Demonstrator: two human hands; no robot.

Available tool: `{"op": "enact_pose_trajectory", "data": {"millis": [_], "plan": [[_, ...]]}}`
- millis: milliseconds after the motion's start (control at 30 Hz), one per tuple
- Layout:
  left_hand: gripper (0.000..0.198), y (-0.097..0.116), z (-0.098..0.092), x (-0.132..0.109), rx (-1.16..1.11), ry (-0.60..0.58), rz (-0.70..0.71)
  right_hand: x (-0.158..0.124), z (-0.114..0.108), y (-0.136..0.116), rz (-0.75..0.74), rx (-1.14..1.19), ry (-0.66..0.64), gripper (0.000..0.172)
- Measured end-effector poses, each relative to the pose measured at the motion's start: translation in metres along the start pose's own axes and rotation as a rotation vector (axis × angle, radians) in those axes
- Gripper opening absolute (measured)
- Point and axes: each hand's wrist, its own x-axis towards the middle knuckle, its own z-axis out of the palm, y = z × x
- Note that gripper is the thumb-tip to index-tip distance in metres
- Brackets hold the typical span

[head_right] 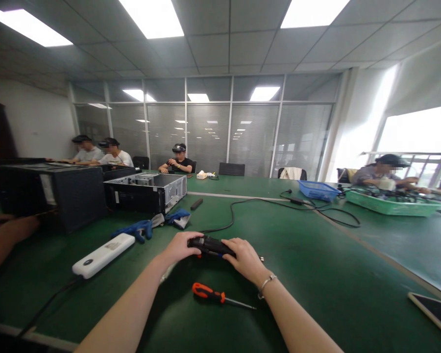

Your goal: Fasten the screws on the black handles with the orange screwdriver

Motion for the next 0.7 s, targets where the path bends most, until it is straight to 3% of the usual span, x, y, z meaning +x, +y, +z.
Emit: {"op": "enact_pose_trajectory", "data": {"millis": [100,300,700], "plan": [[0.053,-0.005,0.003,-0.001,0.059,-0.072,-0.039,0.002,0.003,0.000,-0.020,-0.022,-0.035,0.042],[0.053,-0.009,0.006,0.000,0.071,-0.076,-0.011,0.003,0.002,0.007,-0.011,-0.001,-0.060,0.042],[0.042,-0.007,0.009,0.002,0.044,-0.076,-0.041,0.013,0.005,0.020,0.184,0.078,-0.118,0.045]]}}
